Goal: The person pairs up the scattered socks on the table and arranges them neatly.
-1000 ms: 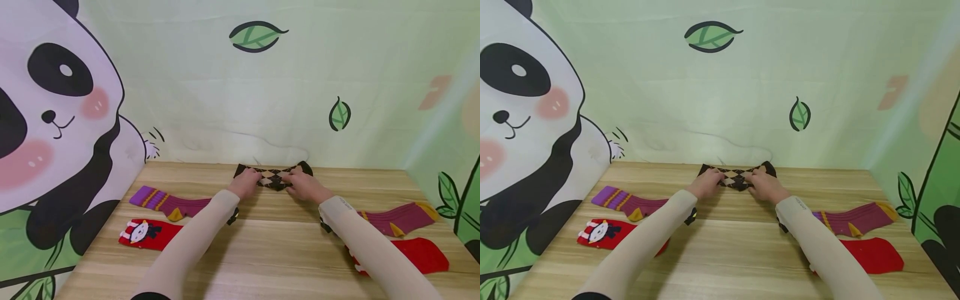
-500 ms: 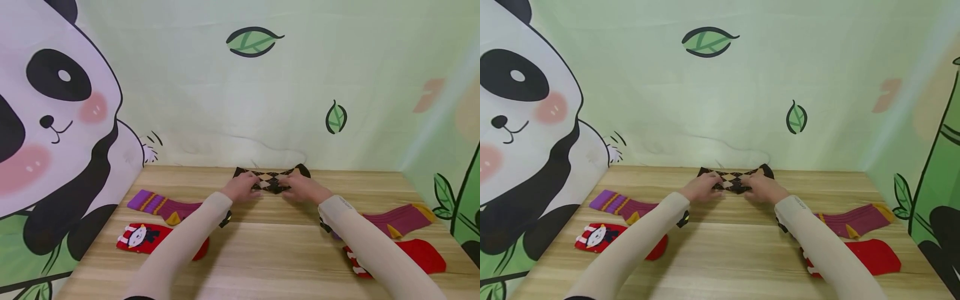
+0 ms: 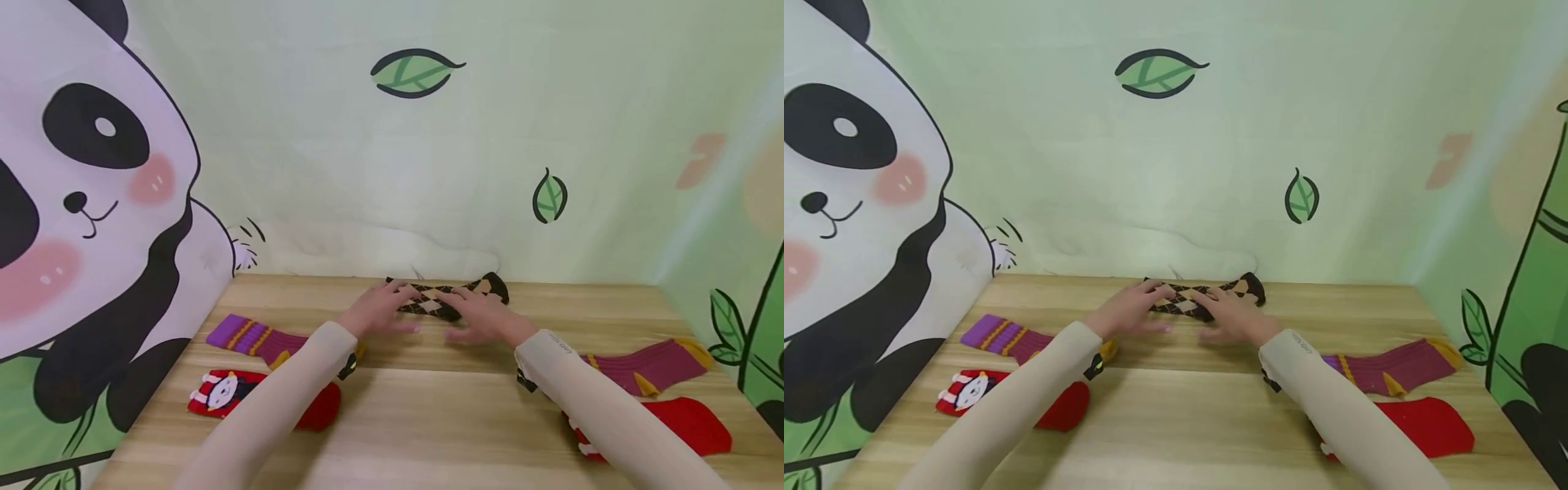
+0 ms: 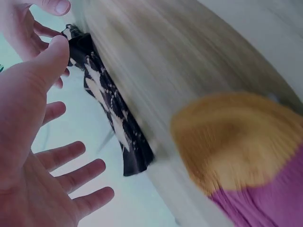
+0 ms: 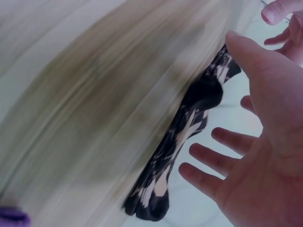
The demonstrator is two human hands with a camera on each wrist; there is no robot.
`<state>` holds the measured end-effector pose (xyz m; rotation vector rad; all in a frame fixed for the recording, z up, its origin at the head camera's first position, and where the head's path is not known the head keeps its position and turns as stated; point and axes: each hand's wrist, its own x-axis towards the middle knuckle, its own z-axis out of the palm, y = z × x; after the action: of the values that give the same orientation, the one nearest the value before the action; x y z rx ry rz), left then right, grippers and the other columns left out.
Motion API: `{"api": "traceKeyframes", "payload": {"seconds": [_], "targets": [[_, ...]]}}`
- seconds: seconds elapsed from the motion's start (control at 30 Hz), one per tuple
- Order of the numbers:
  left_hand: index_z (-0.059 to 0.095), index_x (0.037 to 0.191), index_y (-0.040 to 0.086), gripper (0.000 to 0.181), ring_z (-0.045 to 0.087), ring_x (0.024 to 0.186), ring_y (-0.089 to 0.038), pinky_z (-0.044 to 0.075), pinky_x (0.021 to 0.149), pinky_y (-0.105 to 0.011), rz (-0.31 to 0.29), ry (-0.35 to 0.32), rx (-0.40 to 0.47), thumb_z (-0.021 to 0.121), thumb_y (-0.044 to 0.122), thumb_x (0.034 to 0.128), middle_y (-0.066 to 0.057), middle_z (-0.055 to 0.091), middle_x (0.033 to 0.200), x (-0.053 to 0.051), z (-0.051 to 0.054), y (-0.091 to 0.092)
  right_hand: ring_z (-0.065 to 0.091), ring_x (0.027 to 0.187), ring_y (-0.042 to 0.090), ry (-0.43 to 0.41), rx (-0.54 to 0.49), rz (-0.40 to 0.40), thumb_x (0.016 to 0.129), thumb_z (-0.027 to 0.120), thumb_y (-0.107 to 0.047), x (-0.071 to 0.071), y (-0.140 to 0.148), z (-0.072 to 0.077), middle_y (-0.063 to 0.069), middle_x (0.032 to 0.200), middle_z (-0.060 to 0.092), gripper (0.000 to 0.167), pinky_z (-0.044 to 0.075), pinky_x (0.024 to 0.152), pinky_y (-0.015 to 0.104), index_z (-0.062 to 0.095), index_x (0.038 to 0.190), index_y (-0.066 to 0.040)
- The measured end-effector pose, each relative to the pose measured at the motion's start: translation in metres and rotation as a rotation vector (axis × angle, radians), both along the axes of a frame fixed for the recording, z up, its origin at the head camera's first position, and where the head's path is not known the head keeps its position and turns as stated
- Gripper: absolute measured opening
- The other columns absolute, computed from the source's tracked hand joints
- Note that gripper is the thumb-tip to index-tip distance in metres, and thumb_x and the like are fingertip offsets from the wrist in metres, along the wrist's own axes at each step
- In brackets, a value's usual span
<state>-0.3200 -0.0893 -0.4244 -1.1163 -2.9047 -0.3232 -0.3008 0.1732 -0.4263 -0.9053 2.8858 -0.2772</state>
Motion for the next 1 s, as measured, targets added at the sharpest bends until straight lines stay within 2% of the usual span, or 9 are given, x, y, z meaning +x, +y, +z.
{"api": "traceKeyframes", "payload": {"seconds": [0.13,0.23,0.37,0.5,0.77,1.0], "targets": [[0.049,0.150,0.020,0.071,0.046,0.137,-0.043,0.036,0.114,-0.060,-0.002,0.012,-0.011,0.073,0.053,0.0919,-0.017,0.042,0.156,0.011,0.002,-0.012,0.040,0.140,0.053,0.010,-0.006,0.006,0.096,0.067,-0.054,0.008,-0.008,-0.002,0.026,0.162,0.030,0.085,0.040,0.100,0.074,0.028,0.163,-0.018],[0.047,0.154,0.026,0.074,0.045,0.138,-0.043,0.038,0.112,-0.060,0.022,0.031,-0.021,0.071,0.057,0.0913,-0.016,0.040,0.159,0.015,0.004,-0.021,0.039,0.141,0.050,0.050,-0.023,0.021,0.097,0.065,-0.055,0.012,-0.014,0.000,0.025,0.161,0.032,0.083,0.040,0.101,0.073,0.030,0.162,-0.018],[0.048,0.154,0.026,0.075,0.044,0.139,-0.044,0.039,0.111,-0.061,0.051,0.030,-0.003,0.074,0.057,0.0898,-0.018,0.040,0.158,0.017,0.009,-0.033,0.041,0.141,0.046,0.096,-0.058,0.060,0.096,0.067,-0.053,0.015,-0.024,0.006,0.023,0.159,0.036,0.083,0.041,0.106,0.067,0.032,0.162,-0.016],[0.050,0.151,0.020,0.076,0.044,0.138,-0.045,0.038,0.112,-0.062,0.060,0.025,0.021,0.078,0.052,0.0885,-0.019,0.043,0.156,0.019,0.014,-0.046,0.042,0.141,0.045,0.117,-0.066,0.095,0.097,0.067,-0.052,0.014,-0.033,0.008,0.022,0.160,0.037,0.083,0.038,0.111,0.063,0.031,0.162,-0.018],[0.049,0.152,0.016,0.081,0.042,0.140,-0.046,0.035,0.113,-0.063,0.111,0.000,0.031,0.082,0.047,0.0852,-0.022,0.042,0.156,0.024,0.020,-0.078,0.036,0.145,0.047,0.075,-0.073,0.115,0.099,0.063,-0.052,0.015,-0.054,0.007,0.023,0.164,0.029,0.081,0.032,0.112,0.069,0.026,0.164,-0.021],[0.051,0.150,0.015,0.080,0.043,0.139,-0.048,0.037,0.111,-0.065,0.147,0.019,0.039,0.086,0.043,0.0830,-0.023,0.044,0.155,0.026,0.022,-0.103,0.034,0.147,0.043,0.084,-0.057,0.136,0.099,0.061,-0.055,0.017,-0.070,0.011,0.018,0.166,0.026,0.081,0.034,0.115,0.061,0.026,0.164,-0.020]]}}
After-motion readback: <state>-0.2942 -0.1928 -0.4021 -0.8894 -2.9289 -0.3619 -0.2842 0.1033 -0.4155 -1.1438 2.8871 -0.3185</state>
